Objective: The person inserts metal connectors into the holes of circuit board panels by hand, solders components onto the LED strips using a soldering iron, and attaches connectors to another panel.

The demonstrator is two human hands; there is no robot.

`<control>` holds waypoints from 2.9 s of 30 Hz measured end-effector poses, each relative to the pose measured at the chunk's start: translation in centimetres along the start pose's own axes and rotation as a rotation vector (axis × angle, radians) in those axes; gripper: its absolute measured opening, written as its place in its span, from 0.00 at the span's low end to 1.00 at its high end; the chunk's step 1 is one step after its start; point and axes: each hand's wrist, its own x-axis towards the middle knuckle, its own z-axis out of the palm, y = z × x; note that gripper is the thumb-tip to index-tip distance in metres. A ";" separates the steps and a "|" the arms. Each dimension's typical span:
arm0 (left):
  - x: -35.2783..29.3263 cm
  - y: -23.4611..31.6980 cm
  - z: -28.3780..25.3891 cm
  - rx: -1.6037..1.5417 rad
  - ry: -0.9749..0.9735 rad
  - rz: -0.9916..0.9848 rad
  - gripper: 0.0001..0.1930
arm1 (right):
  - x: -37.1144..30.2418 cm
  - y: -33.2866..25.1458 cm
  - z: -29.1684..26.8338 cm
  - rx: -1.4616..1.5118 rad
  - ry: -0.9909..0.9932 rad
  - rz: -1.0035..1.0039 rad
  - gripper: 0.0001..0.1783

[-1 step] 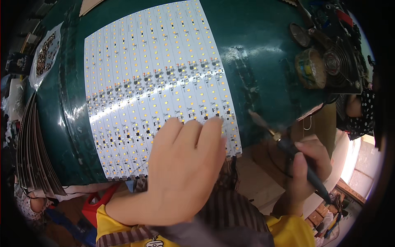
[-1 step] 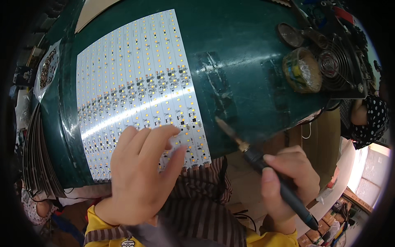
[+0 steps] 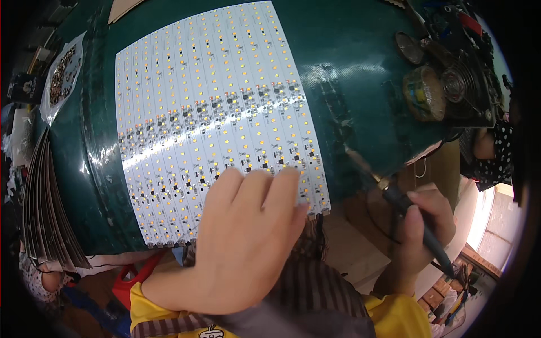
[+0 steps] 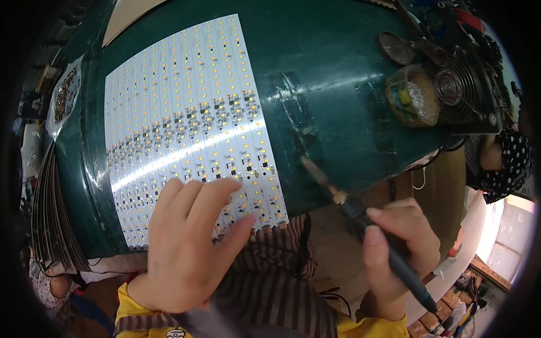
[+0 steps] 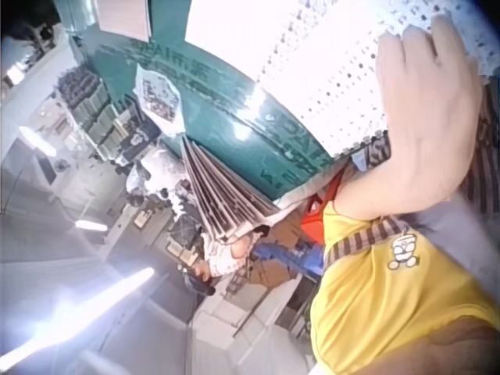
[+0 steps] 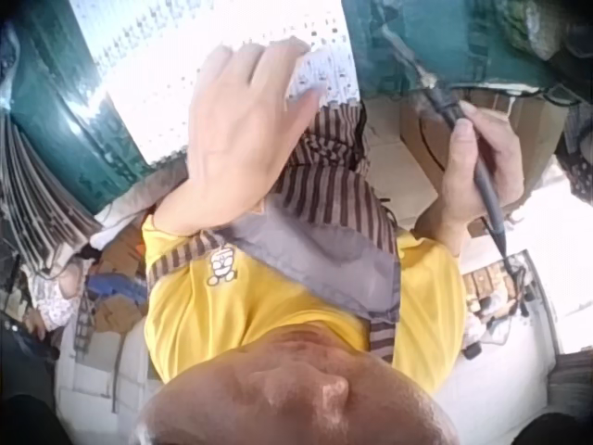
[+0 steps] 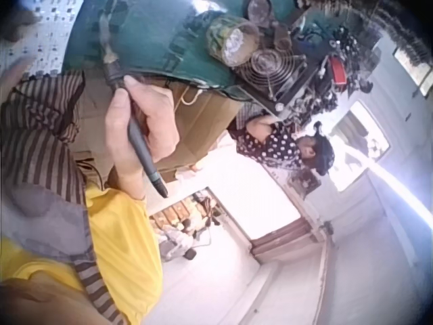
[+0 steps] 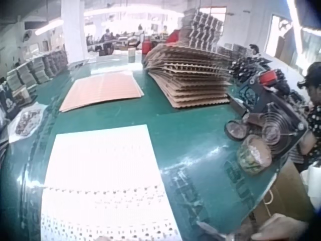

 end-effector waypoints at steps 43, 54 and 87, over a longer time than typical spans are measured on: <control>-12.3 -3.3 -6.0 -1.851 0.852 -0.509 0.14 | -0.4 -7.5 13.4 0.183 0.136 -0.405 0.20; -11.8 -1.5 -6.7 -1.991 0.603 -0.514 0.04 | 0.9 -7.1 13.8 0.185 0.250 -0.456 0.14; -19.0 -13.3 -27.2 -1.117 0.814 -0.447 0.07 | -1.2 -0.9 6.3 0.224 0.220 -0.181 0.15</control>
